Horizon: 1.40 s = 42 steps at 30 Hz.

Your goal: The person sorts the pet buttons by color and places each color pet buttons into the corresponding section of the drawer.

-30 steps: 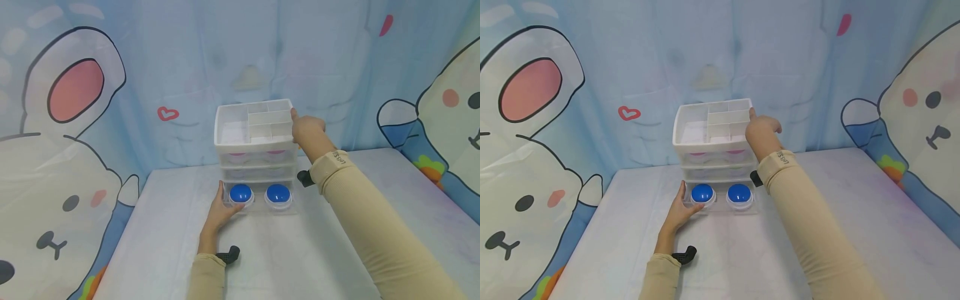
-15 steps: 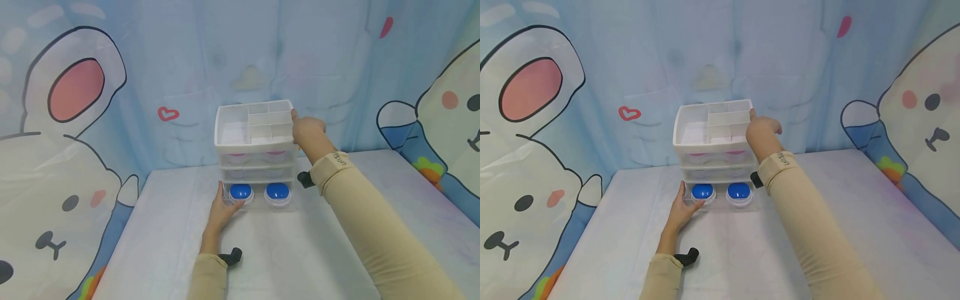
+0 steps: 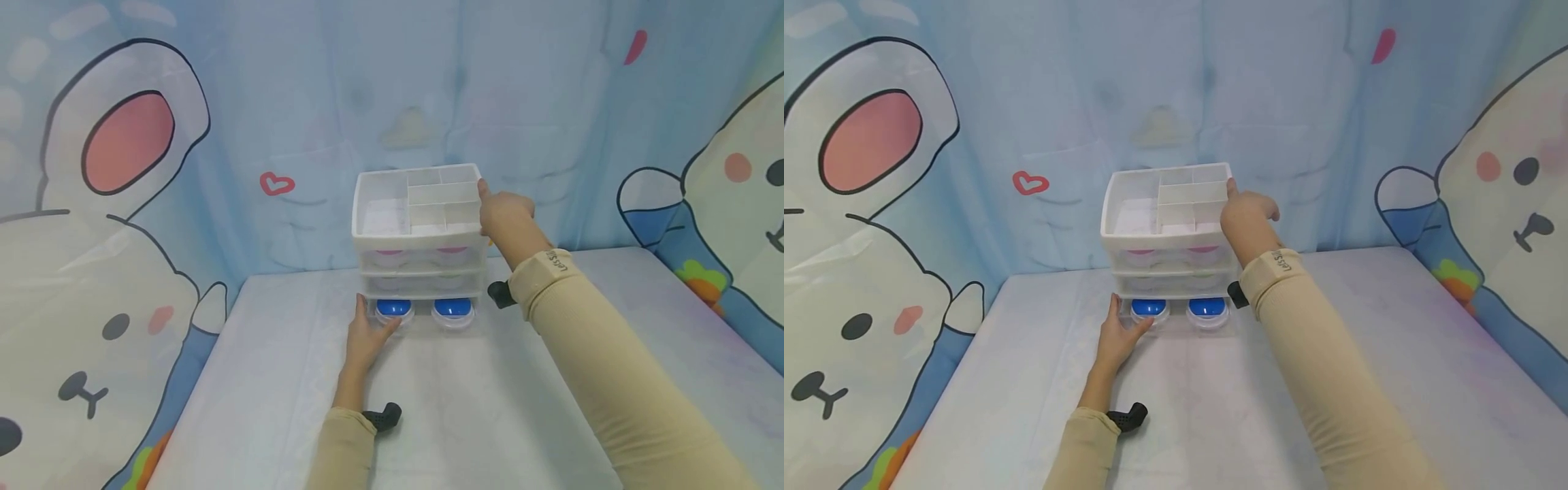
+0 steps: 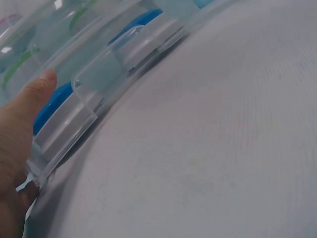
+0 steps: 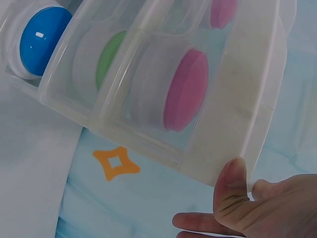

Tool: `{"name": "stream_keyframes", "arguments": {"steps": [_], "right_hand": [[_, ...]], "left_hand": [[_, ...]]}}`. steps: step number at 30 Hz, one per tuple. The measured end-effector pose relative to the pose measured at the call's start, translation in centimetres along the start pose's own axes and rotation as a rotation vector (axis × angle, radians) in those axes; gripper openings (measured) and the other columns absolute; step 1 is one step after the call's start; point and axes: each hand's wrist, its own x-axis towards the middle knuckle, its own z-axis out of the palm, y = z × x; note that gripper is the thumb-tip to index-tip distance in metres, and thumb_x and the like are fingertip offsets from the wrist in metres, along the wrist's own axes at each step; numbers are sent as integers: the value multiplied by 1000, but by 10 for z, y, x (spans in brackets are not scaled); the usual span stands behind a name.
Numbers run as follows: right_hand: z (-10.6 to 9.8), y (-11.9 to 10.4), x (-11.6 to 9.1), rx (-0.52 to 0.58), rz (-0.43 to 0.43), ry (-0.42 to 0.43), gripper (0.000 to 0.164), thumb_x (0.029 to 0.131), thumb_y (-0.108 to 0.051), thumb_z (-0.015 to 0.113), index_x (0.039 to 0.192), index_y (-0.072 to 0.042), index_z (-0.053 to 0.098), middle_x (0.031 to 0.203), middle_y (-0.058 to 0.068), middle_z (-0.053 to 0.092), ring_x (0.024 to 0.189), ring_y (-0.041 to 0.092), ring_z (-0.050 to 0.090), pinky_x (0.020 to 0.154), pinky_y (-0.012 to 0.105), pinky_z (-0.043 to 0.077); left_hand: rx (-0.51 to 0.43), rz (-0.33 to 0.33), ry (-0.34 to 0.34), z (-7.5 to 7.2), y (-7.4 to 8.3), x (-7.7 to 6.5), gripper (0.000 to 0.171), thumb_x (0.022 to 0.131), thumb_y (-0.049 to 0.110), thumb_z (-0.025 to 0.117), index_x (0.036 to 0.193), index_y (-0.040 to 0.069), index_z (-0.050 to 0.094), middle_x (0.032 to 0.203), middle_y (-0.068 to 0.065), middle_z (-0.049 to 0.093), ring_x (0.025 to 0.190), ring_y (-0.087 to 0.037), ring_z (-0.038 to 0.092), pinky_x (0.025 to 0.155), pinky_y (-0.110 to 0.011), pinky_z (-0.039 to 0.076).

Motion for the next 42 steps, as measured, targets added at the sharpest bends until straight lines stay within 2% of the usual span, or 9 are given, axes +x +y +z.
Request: {"name": "stream_keyframes", "arguments": {"steps": [6, 15, 22, 27, 31, 34, 38, 42], "right_hand": [[-1, 1, 2, 13, -4, 2, 91, 93, -21, 60, 152, -6, -7, 128, 31, 52, 109, 36, 55, 80, 44, 50], [3, 5, 5, 20, -5, 2, 92, 92, -21, 62, 152, -7, -8, 126, 31, 52, 104, 35, 56, 76, 43, 51], [5, 4, 1, 22, -4, -10, 91, 93, -21, 60, 152, -7, -9, 121, 31, 55, 97, 34, 57, 73, 41, 48], [2, 0, -2, 10, -6, -10, 90, 94, -22, 59, 152, -7, -9, 119, 30, 57, 95, 33, 57, 72, 40, 47], [3, -6, -4, 10, -20, -22, 91, 94, -23, 59, 152, -7, -9, 118, 29, 59, 96, 32, 57, 75, 41, 47], [6, -9, -4, 9, -29, -27, 92, 94, -23, 59, 151, -7, -11, 109, 24, 63, 90, 30, 58, 72, 39, 48], [9, -10, -2, 17, -29, 1, 92, 93, -22, 60, 152, -7, -9, 113, 27, 61, 93, 32, 59, 71, 40, 49], [17, -10, 4, 35, -57, 11, 91, 92, -23, 62, 152, -6, -6, 120, 31, 57, 105, 39, 57, 82, 48, 50]], "left_hand": [[3, -7, 49, 5, 4, 7, 110, 77, 52, 73, 152, 3, 9, 154, -19, 25, 142, -34, 26, 117, -44, 23], [68, 10, 134, 16, 3, 14, 110, 74, 54, 74, 150, -3, 17, 148, -23, 36, 133, -38, 41, 111, -44, 36], [76, -54, 164, 20, 4, 13, 110, 72, 56, 75, 150, 1, 19, 142, -27, 43, 127, -40, 47, 108, -46, 39], [93, -50, 194, 19, 6, 15, 109, 73, 57, 73, 149, -1, 21, 135, -30, 49, 123, -41, 51, 105, -46, 42], [118, -53, 248, 14, 4, 12, 97, 78, 50, 72, 146, -4, 29, 133, -29, 51, 121, -41, 53, 103, -47, 43], [144, -47, 276, 12, 1, 12, 84, 83, 45, 69, 142, -4, 37, 133, -26, 53, 121, -40, 54, 103, -47, 43], [143, -26, 269, 11, -3, 14, 72, 85, 45, 67, 139, 3, 45, 132, -20, 56, 121, -37, 55, 104, -47, 44], [115, -39, 269, 10, -6, 12, 63, 87, 38, 65, 137, 4, 48, 132, -19, 56, 123, -36, 54, 105, -47, 43]]}}
